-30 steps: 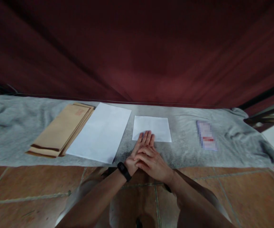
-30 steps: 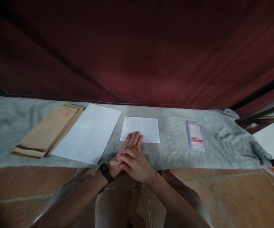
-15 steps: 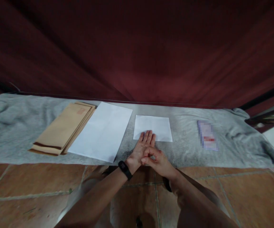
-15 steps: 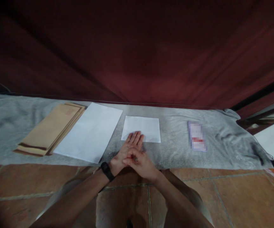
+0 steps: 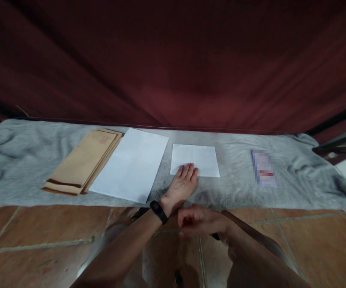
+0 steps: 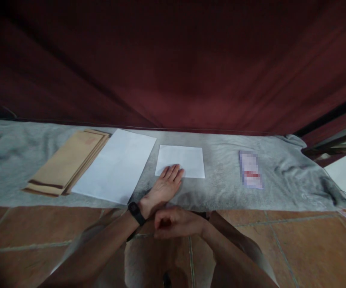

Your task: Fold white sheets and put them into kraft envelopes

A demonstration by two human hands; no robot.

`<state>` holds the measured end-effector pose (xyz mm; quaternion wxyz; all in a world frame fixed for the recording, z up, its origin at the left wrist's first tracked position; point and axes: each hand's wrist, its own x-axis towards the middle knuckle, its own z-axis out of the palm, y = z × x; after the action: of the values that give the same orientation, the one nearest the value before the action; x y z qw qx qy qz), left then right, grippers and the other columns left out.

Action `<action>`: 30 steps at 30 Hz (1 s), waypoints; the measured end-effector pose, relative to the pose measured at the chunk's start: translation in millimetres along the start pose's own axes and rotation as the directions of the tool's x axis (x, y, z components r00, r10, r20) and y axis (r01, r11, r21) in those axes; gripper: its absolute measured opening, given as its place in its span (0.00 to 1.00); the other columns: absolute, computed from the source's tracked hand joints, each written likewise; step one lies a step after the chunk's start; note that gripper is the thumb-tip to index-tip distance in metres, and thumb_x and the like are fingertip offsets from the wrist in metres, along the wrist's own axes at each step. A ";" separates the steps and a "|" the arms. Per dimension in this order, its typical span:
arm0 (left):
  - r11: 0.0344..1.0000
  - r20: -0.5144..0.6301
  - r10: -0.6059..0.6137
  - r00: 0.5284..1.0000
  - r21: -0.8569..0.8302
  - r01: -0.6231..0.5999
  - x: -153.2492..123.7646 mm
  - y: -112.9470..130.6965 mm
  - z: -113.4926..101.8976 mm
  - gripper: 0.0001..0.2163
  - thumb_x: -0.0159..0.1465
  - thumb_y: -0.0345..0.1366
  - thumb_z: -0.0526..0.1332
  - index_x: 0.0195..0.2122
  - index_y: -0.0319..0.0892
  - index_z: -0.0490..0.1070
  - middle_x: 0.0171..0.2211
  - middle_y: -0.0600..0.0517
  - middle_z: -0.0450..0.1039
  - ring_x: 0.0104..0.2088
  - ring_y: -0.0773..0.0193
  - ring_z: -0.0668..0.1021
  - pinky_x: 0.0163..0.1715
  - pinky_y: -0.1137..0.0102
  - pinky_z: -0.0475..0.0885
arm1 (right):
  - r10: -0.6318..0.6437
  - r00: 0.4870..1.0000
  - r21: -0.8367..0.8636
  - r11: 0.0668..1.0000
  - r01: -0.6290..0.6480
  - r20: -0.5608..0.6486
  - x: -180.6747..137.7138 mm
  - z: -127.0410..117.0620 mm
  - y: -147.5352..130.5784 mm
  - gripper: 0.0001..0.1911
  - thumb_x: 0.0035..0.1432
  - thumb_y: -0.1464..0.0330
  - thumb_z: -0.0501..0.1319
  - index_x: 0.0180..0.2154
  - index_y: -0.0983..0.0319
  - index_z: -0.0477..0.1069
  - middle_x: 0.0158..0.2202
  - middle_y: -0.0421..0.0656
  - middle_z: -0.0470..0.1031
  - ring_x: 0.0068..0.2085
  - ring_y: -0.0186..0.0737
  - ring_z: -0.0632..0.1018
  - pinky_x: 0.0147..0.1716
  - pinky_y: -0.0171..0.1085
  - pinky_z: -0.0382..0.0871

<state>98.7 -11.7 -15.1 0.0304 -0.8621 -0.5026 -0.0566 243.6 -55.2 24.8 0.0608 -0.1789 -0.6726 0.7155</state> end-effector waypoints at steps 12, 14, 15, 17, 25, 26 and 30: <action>0.998 -0.017 0.060 0.998 -0.002 -0.060 -6.6 -8.1 13.2 0.24 0.72 0.32 0.50 0.68 0.37 0.58 0.71 0.37 0.55 0.71 0.49 0.59 0.68 0.52 0.56 | -0.072 0.947 0.564 0.788 0.247 -0.314 27.7 -7.4 -8.1 0.08 0.57 0.66 0.68 0.40 0.62 0.77 0.52 0.47 0.78 0.59 0.42 0.74 0.65 0.45 0.61; 0.999 -0.008 0.054 0.999 -0.008 -0.054 -5.5 -6.8 8.0 0.23 0.71 0.31 0.51 0.67 0.37 0.61 0.69 0.36 0.57 0.69 0.48 0.62 0.67 0.51 0.57 | -0.013 0.970 0.636 0.753 0.170 -0.244 25.4 -9.5 -3.5 0.08 0.57 0.65 0.68 0.37 0.63 0.78 0.52 0.49 0.78 0.57 0.42 0.76 0.62 0.44 0.66; 0.998 -0.010 0.054 0.999 -0.016 -0.054 -4.9 -6.1 5.3 0.22 0.71 0.31 0.51 0.66 0.37 0.62 0.69 0.36 0.59 0.69 0.48 0.63 0.67 0.51 0.58 | 0.004 0.979 0.655 0.743 0.135 -0.206 24.7 -9.7 0.6 0.09 0.57 0.64 0.69 0.36 0.64 0.78 0.52 0.49 0.78 0.55 0.42 0.78 0.60 0.43 0.68; 0.998 -0.030 0.048 0.998 -0.037 -0.049 -3.9 -5.3 0.0 0.21 0.71 0.31 0.50 0.65 0.37 0.64 0.67 0.36 0.61 0.67 0.49 0.66 0.66 0.51 0.59 | 0.035 0.997 0.650 0.760 0.022 -0.075 24.2 -7.8 12.3 0.12 0.54 0.62 0.71 0.34 0.64 0.79 0.49 0.48 0.80 0.48 0.40 0.81 0.53 0.40 0.74; 0.997 -0.044 0.037 0.998 -0.060 -0.039 -9.9 -5.2 -14.7 0.20 0.72 0.35 0.51 0.63 0.38 0.66 0.66 0.39 0.65 0.65 0.52 0.69 0.66 0.52 0.60 | 0.252 0.897 0.219 0.913 -0.345 0.364 -4.0 -21.1 12.5 0.18 0.47 0.55 0.74 0.31 0.61 0.75 0.25 0.35 0.77 0.24 0.31 0.75 0.21 0.28 0.67; 0.997 -0.042 0.039 0.998 -0.064 -0.042 -11.4 -5.1 -15.7 0.20 0.72 0.35 0.51 0.63 0.39 0.66 0.66 0.40 0.65 0.66 0.52 0.68 0.67 0.52 0.59 | 0.186 0.967 0.295 0.927 -0.230 0.172 -9.8 -30.7 3.9 0.16 0.52 0.56 0.71 0.33 0.61 0.74 0.25 0.35 0.75 0.24 0.30 0.73 0.22 0.28 0.65; 0.993 -0.099 -0.083 0.992 -0.094 0.073 -14.0 -9.8 -17.7 0.21 0.72 0.38 0.52 0.64 0.40 0.65 0.67 0.42 0.64 0.67 0.51 0.66 0.66 0.52 0.60 | -0.003 0.763 0.244 0.947 0.210 -0.647 -21.3 -73.4 -10.5 0.06 0.56 0.64 0.62 0.35 0.60 0.70 0.30 0.38 0.75 0.28 0.33 0.72 0.28 0.32 0.66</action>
<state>82.1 -20.9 0.6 0.0149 -0.8382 -0.5307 -0.1245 286.6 7.8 36.5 0.3531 -0.3609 -0.5035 0.7011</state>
